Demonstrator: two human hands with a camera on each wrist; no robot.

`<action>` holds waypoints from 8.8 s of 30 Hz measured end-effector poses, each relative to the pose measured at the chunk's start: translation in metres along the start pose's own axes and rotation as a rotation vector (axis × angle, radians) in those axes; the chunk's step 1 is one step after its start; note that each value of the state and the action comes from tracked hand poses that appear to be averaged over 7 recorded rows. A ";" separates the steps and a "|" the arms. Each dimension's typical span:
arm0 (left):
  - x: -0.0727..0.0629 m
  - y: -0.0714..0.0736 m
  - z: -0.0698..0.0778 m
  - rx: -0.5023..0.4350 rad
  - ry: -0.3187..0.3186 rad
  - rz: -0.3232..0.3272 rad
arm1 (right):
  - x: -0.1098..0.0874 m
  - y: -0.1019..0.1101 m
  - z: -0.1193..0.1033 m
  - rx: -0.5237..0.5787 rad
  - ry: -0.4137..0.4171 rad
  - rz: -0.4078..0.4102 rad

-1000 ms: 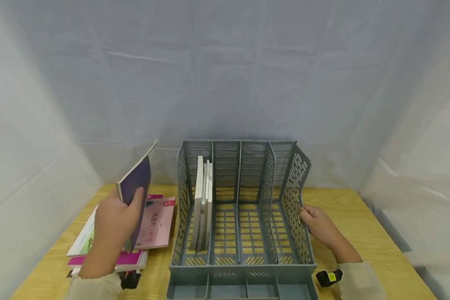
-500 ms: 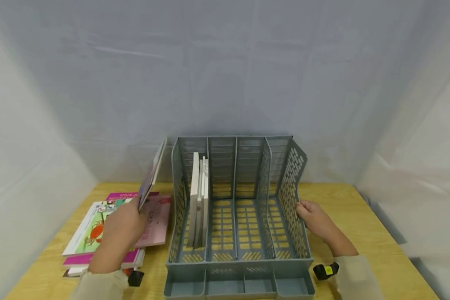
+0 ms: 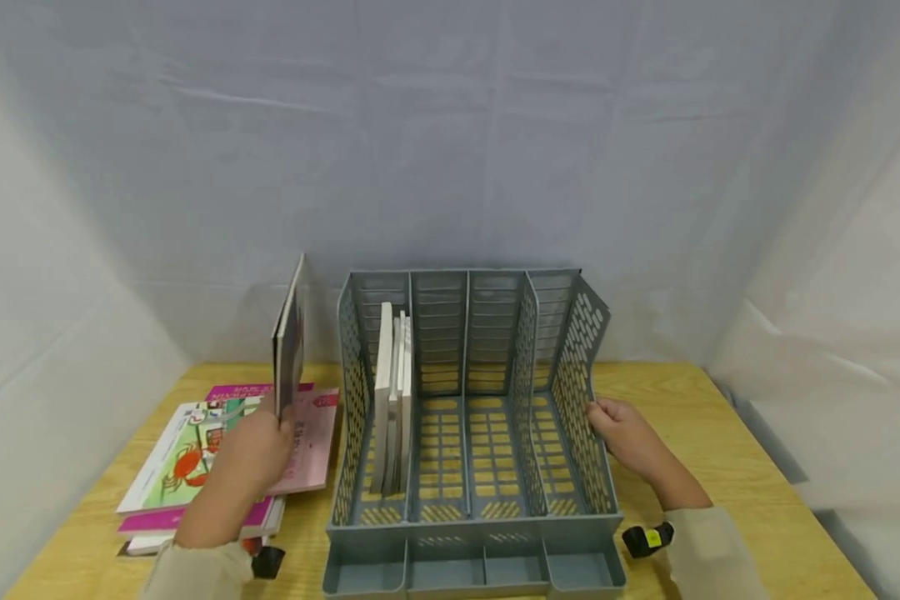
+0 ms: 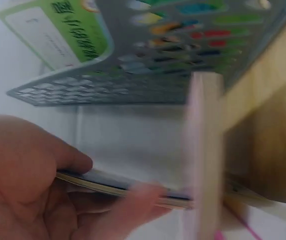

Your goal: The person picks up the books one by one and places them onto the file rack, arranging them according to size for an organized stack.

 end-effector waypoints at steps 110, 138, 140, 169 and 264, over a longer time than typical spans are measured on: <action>-0.107 0.051 0.181 -0.521 -0.648 0.780 | 0.031 0.025 -0.052 -0.482 0.041 0.008; -0.043 -0.057 0.193 -0.156 -0.405 -0.180 | 0.031 0.009 -0.058 -0.454 -0.014 -0.012; -0.044 -0.059 0.192 -0.157 -0.396 -0.207 | 0.031 0.010 -0.057 -0.454 -0.018 -0.013; -0.065 -0.032 0.184 -0.076 -0.408 -0.222 | 0.029 0.014 -0.051 -0.424 -0.023 0.006; -0.028 -0.025 0.000 0.347 -0.233 -0.213 | 0.020 0.011 -0.044 -0.347 -0.060 0.103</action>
Point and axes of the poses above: each hand's wrist, its own x-axis towards the middle knuckle, its own y-axis out of the back of the hand, z = x × y, the point moved 5 cm from there along x, towards the middle knuckle, and after that the axes turned 13 degrees about x, right-handed, at the moved point
